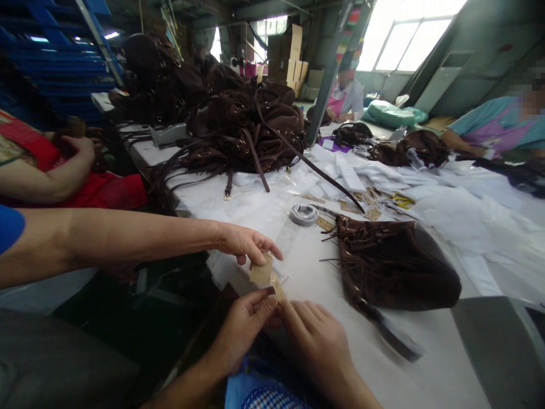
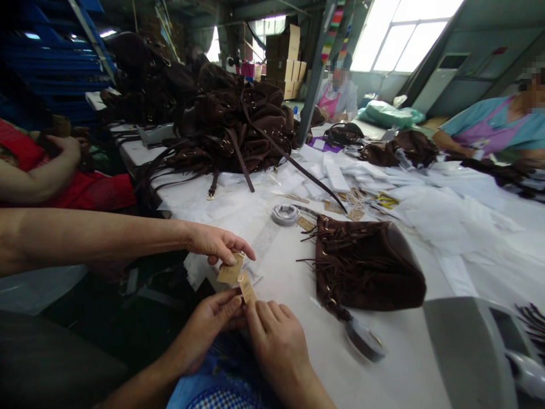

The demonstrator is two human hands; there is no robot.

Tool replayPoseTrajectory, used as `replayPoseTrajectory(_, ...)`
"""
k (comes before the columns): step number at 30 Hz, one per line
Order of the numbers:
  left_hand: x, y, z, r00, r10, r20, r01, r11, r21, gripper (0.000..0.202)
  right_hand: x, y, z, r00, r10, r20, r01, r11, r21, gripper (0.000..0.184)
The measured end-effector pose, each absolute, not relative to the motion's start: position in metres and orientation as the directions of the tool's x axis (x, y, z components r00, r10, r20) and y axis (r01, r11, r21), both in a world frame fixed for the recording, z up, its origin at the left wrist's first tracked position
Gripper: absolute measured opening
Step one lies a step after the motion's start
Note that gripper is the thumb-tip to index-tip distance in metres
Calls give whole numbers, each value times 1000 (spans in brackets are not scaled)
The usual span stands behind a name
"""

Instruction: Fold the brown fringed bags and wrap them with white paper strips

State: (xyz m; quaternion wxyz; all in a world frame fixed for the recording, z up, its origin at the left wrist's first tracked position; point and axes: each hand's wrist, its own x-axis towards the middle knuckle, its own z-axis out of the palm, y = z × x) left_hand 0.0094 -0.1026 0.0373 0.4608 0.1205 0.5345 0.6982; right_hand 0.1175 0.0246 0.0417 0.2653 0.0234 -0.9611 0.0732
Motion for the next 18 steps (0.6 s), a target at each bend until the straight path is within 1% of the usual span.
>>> replayPoseTrajectory(4, 10, -101, 35, -546, 785, -293, -485, -11, 874, 39, 121, 24, 42, -858, -43, 512, -112, 988, -106, 19)
replayPoseTrajectory(6, 9, -101, 34, -560, 776, -290, -456, 4, 890, 37, 121, 24, 42, -865, -52, 499, -131, 984, -123, 19)
replayPoseTrajectory(7, 9, -102, 33, -569, 771, -286, -435, 13, 900, 36, 121, 24, 43, -869, -48, 492, -140, 978, -152, 18)
replayPoseTrajectory(9, 9, -102, 33, -588, 761, -273, -387, 32, 922, 36, 121, 25, 43, -873, 10, 487, -134, 956, -260, 14)
replayPoseTrajectory(10, 8, -102, 34, -593, 759, -270, -371, 41, 928, 36, 121, 26, 43, -868, 73, 492, -113, 935, -337, 14)
replayPoseTrajectory(12, 8, -103, 35, -586, 761, -278, -366, 57, 929, 38, 121, 28, 43, -835, 263, 483, -22, 861, -508, 15)
replayPoseTrajectory(13, 7, -104, 35, -580, 762, -288, -374, 65, 925, 39, 120, 29, 43, -816, 362, 450, 32, 807, -590, 16)
replayPoseTrajectory(14, 7, -104, 36, -576, 761, -300, -383, 73, 921, 39, 119, 30, 44, -806, 443, 393, 79, 738, -670, 16)
replayPoseTrajectory(15, 6, -104, 37, -577, 757, -309, -387, 80, 919, 39, 118, 32, 44, -812, 494, 310, 116, 658, -744, 16)
replayPoseTrajectory(16, 6, -104, 37, -579, 752, -314, -387, 85, 918, 39, 117, 33, 45, -831, 514, 212, 144, 568, -811, 17)
replayPoseTrajectory(18, 5, -104, 39, -584, 746, -319, -384, 92, 919, 38, 115, 34, 48, -872, 487, 41, 170, 380, -909, 21)
